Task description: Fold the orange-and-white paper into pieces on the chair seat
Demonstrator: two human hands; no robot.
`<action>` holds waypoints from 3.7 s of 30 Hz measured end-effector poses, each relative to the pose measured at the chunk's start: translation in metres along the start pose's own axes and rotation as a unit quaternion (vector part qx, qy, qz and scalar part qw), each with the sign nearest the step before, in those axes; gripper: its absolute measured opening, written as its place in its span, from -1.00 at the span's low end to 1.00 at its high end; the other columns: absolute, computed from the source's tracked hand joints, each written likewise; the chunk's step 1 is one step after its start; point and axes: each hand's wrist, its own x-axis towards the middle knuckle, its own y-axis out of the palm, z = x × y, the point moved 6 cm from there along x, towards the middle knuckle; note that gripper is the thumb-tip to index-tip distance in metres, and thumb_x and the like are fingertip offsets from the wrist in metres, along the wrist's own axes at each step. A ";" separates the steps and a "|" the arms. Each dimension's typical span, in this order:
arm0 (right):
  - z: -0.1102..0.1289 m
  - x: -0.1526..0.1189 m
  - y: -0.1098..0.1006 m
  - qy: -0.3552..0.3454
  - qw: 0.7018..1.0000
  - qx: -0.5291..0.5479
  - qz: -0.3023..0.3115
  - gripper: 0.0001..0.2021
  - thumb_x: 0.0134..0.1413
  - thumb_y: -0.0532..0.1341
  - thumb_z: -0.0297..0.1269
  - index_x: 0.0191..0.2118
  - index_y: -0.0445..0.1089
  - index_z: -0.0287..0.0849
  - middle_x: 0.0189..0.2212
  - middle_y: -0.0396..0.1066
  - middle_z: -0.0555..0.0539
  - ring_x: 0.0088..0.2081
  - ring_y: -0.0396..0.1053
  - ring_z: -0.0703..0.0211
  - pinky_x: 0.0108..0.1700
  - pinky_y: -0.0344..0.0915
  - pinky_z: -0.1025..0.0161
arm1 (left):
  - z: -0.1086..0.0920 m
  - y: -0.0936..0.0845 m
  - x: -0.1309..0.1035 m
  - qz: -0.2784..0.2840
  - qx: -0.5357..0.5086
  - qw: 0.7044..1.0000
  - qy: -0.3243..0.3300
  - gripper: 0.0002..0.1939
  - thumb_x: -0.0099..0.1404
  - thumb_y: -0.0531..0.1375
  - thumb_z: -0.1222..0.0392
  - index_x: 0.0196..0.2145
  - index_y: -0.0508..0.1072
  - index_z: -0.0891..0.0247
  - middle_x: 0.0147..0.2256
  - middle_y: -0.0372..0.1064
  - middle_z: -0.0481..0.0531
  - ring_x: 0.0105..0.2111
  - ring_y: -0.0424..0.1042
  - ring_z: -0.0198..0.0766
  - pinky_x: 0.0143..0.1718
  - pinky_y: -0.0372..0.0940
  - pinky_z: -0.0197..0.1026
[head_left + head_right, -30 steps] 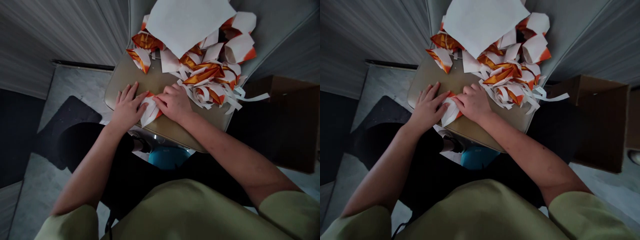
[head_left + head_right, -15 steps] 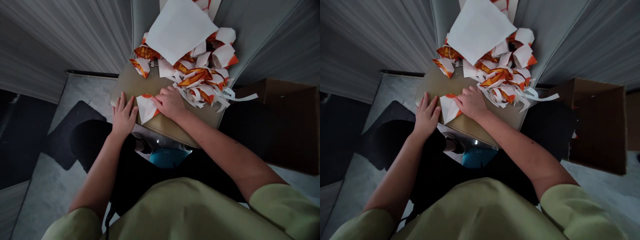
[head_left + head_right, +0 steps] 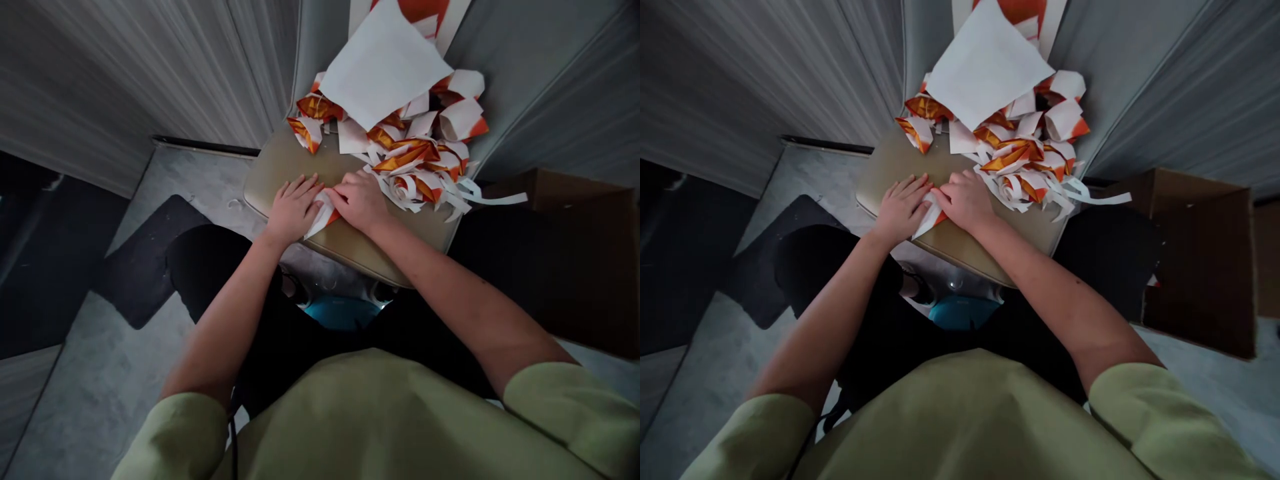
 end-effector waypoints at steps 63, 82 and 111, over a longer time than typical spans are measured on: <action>0.010 -0.009 0.006 -0.068 0.997 -0.030 0.036 -0.60 0.45 0.00 -0.07 0.13 0.48 -0.10 -0.12 0.51 -0.17 -0.03 0.33 -0.12 0.02 0.06 -0.01 | 0.001 -0.011 -0.023 -0.157 -0.054 0.986 0.018 -0.93 0.41 0.21 0.21 -0.23 0.50 0.16 -0.16 0.47 0.06 -0.14 0.43 -0.11 -0.05 0.28 -0.04; 0.009 -0.007 0.005 -0.062 0.997 0.009 0.041 -0.67 0.41 0.08 -0.12 -0.12 0.59 -0.09 -0.18 0.50 -0.16 -0.08 0.30 -0.09 0.00 0.07 -0.02 | 0.004 -0.022 -0.024 -0.072 -0.055 0.995 0.032 -0.78 0.43 0.18 0.08 -0.12 0.61 0.14 0.03 0.51 0.11 0.03 0.47 -0.03 0.11 0.34 0.07; 0.008 -0.006 0.006 -0.041 0.998 0.022 0.051 -0.73 0.38 0.13 -0.15 -0.15 0.57 -0.08 -0.17 0.47 -0.16 -0.06 0.26 -0.10 -0.05 0.09 -0.01 | 0.000 -0.026 -0.053 -0.124 -0.064 0.988 -0.061 -0.72 0.48 0.12 0.10 0.02 0.55 0.14 0.08 0.51 0.13 0.08 0.47 -0.02 0.16 0.31 0.11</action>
